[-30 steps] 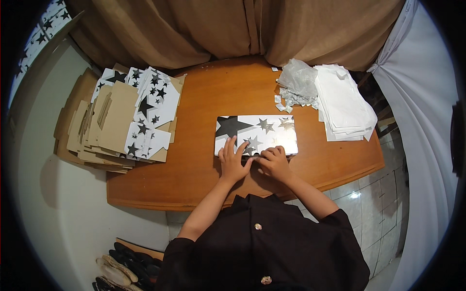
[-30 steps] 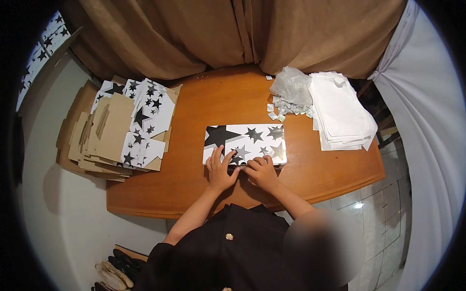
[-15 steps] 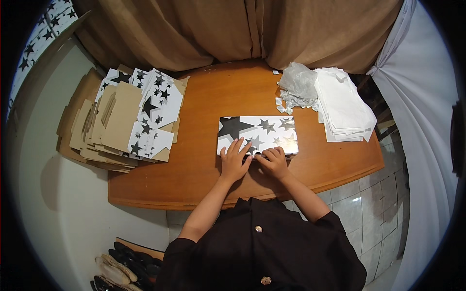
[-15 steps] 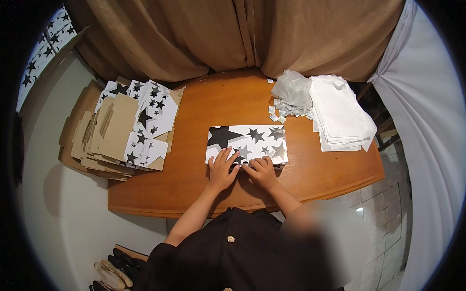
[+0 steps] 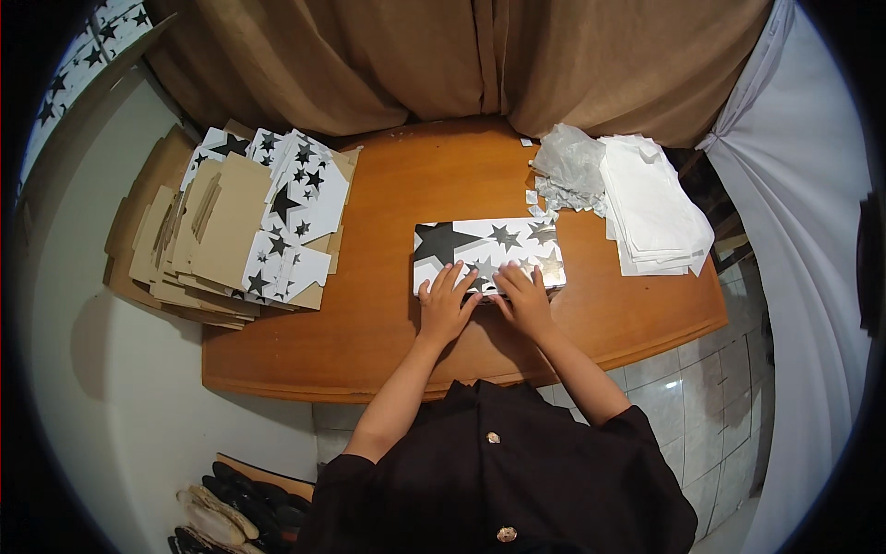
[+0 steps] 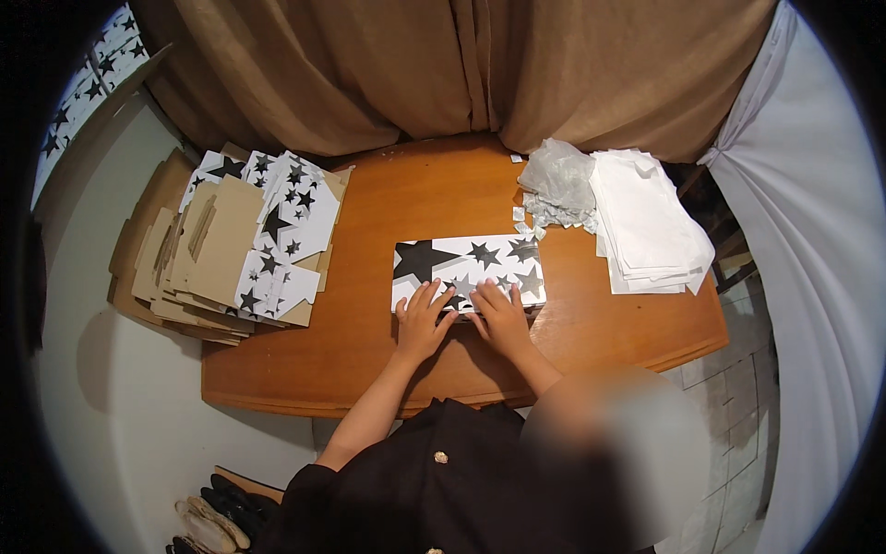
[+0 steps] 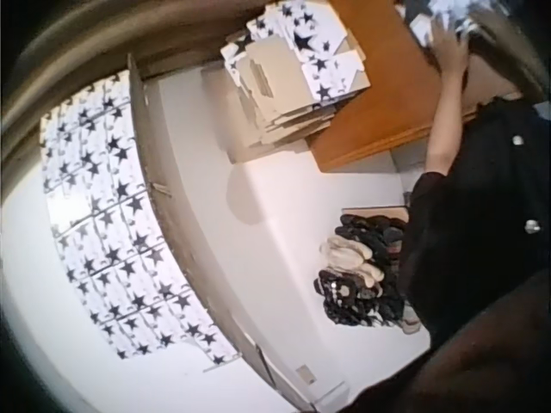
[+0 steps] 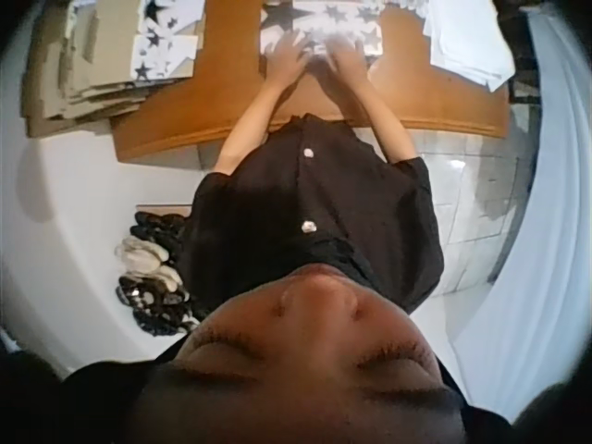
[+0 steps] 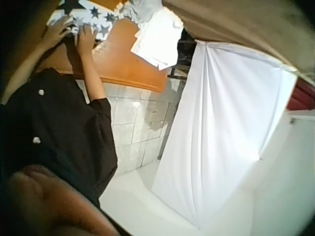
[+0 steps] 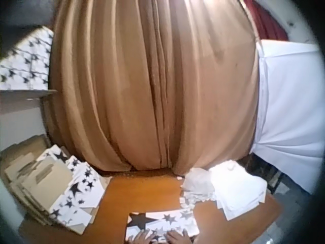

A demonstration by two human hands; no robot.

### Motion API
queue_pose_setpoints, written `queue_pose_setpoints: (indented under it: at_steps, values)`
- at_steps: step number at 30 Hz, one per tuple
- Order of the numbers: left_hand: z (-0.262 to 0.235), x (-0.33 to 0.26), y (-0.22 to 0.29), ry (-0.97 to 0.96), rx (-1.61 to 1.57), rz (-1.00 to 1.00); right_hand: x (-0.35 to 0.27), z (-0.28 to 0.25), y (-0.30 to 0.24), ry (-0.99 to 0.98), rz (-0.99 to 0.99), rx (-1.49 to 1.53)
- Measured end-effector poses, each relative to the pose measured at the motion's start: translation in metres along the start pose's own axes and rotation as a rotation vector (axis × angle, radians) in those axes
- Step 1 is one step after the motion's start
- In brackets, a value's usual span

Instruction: Folding cardboard shoe boxes, placing tissue paper inside, and stacking the finished boxes on a shelf.

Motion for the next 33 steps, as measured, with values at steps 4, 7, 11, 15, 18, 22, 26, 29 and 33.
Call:
queue_pose_setpoints:
  at_steps: [4, 7, 11, 15, 18, 22, 26, 29, 33]
  values:
    - [0.001, -0.001, -0.001, 0.018, 0.000, 0.001, 0.001, -0.001, 0.004, -0.084, -0.036, 0.025]
    - [0.001, 0.000, -0.002, 0.016, 0.016, -0.008, 0.004, -0.004, 0.007, -0.040, -0.028, 0.031]
    - [0.000, 0.004, 0.004, 0.029, 0.010, -0.003, -0.004, 0.005, 0.006, 0.067, -0.022, -0.063]
    - [0.002, 0.003, -0.002, 0.084, 0.027, -0.003, 0.002, 0.003, 0.010, 0.058, -0.049, -0.004]
    - [0.005, -0.002, -0.007, 0.117, 0.043, 0.038, 0.010, -0.004, 0.017, -0.050, -0.062, 0.156]
    - [0.008, -0.002, -0.009, 0.139, 0.052, 0.033, 0.013, -0.005, 0.014, -0.195, -0.056, 0.151]
    - [0.011, -0.001, -0.008, 0.163, 0.049, 0.025, 0.010, -0.007, 0.001, -0.142, -0.051, -0.090]
    - [0.012, -0.001, -0.006, 0.179, 0.091, 0.044, 0.008, 0.002, -0.001, -0.128, -0.026, -0.149]
    - [0.009, -0.001, -0.007, 0.165, 0.087, 0.041, 0.010, 0.002, -0.002, -0.124, -0.030, -0.155]
Point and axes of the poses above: each hand's wrist, its own x-axis towards the middle knuckle, its own z-axis out of the palm, y = z × x, the point moved 4 cm from there along x, towards the middle knuckle, and after that the axes turned 14 degrees about -x, right-handed, at the moved point
